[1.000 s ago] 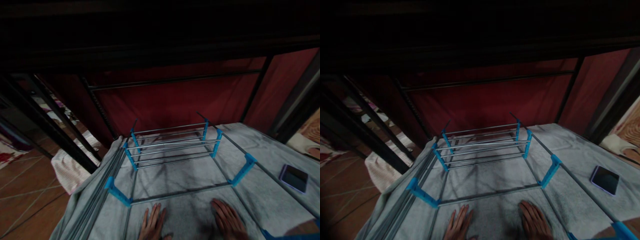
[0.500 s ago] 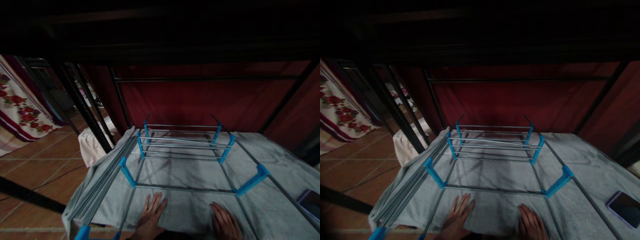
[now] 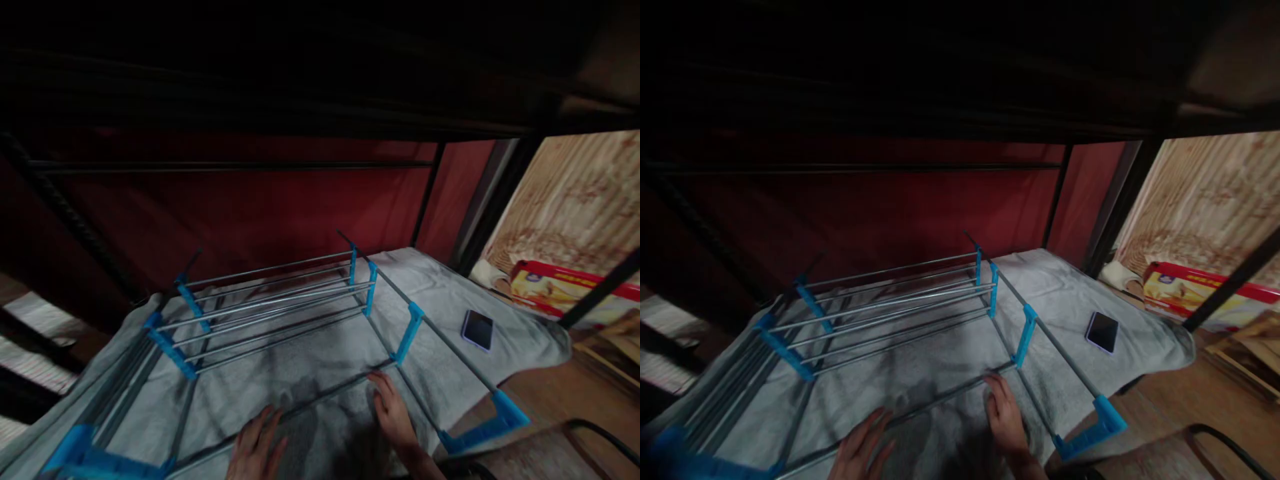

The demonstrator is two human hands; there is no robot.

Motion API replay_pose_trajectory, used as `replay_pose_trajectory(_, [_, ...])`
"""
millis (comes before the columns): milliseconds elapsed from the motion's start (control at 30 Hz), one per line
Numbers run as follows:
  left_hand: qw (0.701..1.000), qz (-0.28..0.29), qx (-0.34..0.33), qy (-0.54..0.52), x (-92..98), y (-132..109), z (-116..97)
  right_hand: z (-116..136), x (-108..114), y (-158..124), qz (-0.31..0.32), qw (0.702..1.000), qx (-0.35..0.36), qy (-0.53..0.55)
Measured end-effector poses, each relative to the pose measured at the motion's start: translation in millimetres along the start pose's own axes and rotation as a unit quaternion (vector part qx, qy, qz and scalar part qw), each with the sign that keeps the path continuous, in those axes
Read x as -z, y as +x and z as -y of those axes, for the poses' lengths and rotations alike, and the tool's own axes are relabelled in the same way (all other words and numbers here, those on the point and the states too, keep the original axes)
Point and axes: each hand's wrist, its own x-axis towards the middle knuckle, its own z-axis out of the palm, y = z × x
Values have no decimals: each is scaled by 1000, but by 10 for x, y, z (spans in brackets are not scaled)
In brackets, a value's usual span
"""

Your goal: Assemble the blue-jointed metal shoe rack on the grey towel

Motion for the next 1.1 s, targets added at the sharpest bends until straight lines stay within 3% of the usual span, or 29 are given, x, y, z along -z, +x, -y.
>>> replay_pose_trajectory(100, [994,-93,-31,-45,486,824,-297,141,56,581,-40,995,-51,73])
replay_pose_trajectory(200, [989,-131,-47,-53,857,1675,-555,201,106,1204,-83,986,-95,105])
replay_pose_trajectory(300, [991,-110,-71,-33,924,2357,-656,175,132,1763,-118,974,-157,109])
replay_pose_trajectory(433, [989,-21,-148,-16,752,2926,-727,126,131,2319,-140,959,-214,119])
replay_pose_trajectory(667, [984,64,-163,-17,553,3391,-944,73,68,2768,-122,966,-182,135])
replay_pose_trajectory(1100, [987,56,-147,-12,417,3584,-858,-154,27,2863,-127,969,-177,115])
